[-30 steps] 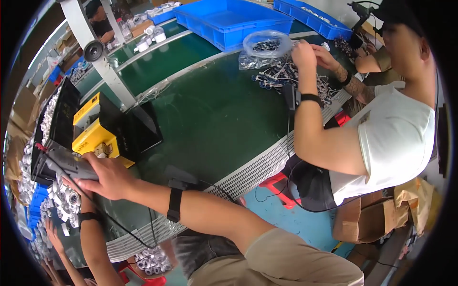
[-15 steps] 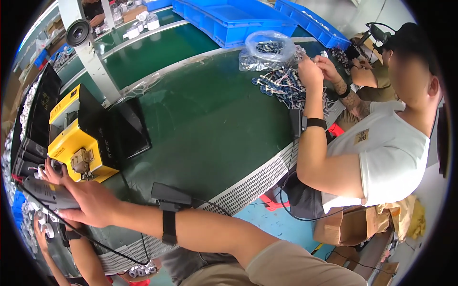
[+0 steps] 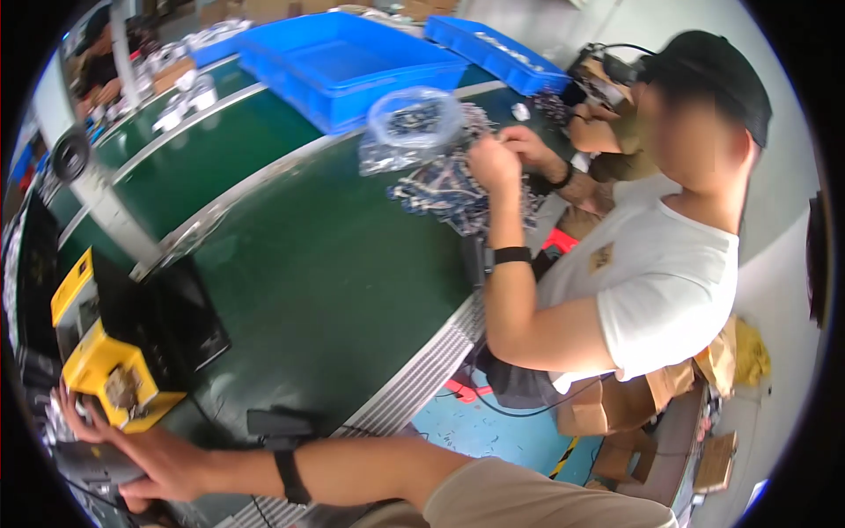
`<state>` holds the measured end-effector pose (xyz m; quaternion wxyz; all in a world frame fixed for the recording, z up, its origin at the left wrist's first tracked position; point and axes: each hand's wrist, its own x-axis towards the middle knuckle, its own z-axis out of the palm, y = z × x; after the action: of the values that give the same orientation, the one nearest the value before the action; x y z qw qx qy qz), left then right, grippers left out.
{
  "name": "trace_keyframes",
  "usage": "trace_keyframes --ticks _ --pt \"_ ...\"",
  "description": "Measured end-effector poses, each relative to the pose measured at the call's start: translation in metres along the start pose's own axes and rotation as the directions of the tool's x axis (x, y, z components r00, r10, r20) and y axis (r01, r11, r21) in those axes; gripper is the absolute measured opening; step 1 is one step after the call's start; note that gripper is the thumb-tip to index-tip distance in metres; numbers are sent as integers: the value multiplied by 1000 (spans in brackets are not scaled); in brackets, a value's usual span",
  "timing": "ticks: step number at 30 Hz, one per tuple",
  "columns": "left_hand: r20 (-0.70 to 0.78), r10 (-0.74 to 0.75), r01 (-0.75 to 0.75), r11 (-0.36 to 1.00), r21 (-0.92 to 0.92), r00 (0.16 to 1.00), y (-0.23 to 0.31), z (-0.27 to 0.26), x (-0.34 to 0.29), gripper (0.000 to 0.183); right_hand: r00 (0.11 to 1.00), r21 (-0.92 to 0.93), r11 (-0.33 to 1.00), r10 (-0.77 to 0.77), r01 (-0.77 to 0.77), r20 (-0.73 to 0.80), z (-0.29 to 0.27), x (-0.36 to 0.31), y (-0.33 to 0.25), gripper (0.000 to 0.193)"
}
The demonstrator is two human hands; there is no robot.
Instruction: Assemble small electronic components by placing parts together and securing them with an electric screwdriver.
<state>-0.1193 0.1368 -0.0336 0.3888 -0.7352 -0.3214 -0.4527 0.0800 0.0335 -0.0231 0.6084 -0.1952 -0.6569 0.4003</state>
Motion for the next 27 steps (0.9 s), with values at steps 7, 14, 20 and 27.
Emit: trace_keyframes --ticks 7,14,20,27 --pt "36 -131 136 968 -210 991 53 29 17 32 985 12 996 86 -89 153 -10 2 5 87" --pt "131 -234 265 907 -328 963 107 24 40 34 988 4 999 31 -32 153 -16 10 -6 76" --pt "198 -296 355 824 -442 934 119 30 50 36 992 -252 964 -53 82 117 -13 4 -2 77" --pt "329 -356 481 727 -490 875 116 20 57 39 993 -197 974 -107 114 42 -23 3 -19 63"
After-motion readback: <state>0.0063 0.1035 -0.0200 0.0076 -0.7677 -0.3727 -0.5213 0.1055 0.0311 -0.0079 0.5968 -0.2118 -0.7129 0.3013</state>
